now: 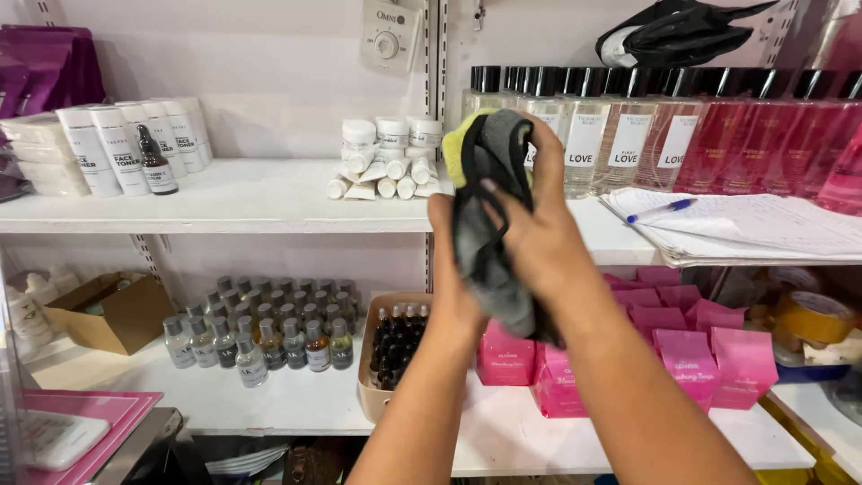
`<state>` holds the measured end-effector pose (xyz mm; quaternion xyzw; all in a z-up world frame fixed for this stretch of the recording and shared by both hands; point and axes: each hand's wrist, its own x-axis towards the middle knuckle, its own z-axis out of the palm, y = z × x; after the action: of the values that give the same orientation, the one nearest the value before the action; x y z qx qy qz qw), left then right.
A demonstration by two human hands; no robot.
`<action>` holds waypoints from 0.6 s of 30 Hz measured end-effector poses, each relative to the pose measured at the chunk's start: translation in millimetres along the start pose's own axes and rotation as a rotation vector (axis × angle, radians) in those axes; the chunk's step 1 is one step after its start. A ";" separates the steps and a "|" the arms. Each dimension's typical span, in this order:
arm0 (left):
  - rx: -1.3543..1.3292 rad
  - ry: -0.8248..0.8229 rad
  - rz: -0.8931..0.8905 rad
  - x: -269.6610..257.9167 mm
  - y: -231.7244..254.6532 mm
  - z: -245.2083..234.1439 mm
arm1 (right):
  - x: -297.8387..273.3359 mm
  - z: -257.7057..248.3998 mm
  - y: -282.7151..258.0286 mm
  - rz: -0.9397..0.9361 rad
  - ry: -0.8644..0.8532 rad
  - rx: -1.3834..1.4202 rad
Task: Cleaning and arranging small cosmetic serum bottles on a retail shelf.
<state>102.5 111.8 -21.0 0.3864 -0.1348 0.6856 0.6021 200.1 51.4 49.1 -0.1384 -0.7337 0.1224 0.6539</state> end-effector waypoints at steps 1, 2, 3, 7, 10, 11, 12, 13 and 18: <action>0.000 0.001 0.000 -15.8 4.8 19.6 | 4.7 -5.3 0.9 0.000 -0.001 0.000; 0.580 -0.069 0.282 -32.3 9.4 38.8 | 8.7 -10.4 2.0 0.235 0.023 0.092; 1.161 -0.145 0.558 -48.8 14.2 58.2 | 12.7 -15.5 3.1 0.470 0.039 0.185; 1.214 -0.109 0.535 -44.7 18.6 20.5 | -26.2 -3.7 -2.6 0.174 0.045 0.343; -0.043 -0.227 -0.059 -39.0 20.0 -10.2 | -42.3 7.3 -11.6 0.174 0.055 0.019; 0.308 -0.095 -0.042 -47.6 26.5 9.1 | -43.2 5.3 -0.1 0.082 0.062 -0.022; 0.659 0.039 -0.019 -54.8 34.1 28.5 | -42.9 3.9 11.5 -0.012 0.071 -0.062; 0.661 0.037 -0.020 -58.1 31.4 33.9 | -37.1 -3.2 15.1 -0.013 0.074 -0.061; 1.319 -0.191 0.327 -72.4 27.8 62.2 | -24.0 -32.7 2.4 0.231 0.183 0.070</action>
<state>97.8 12.6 -21.9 0.7056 0.2016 0.6695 0.1150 235.2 44.9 29.8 -0.2095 -0.6456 0.2094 0.7039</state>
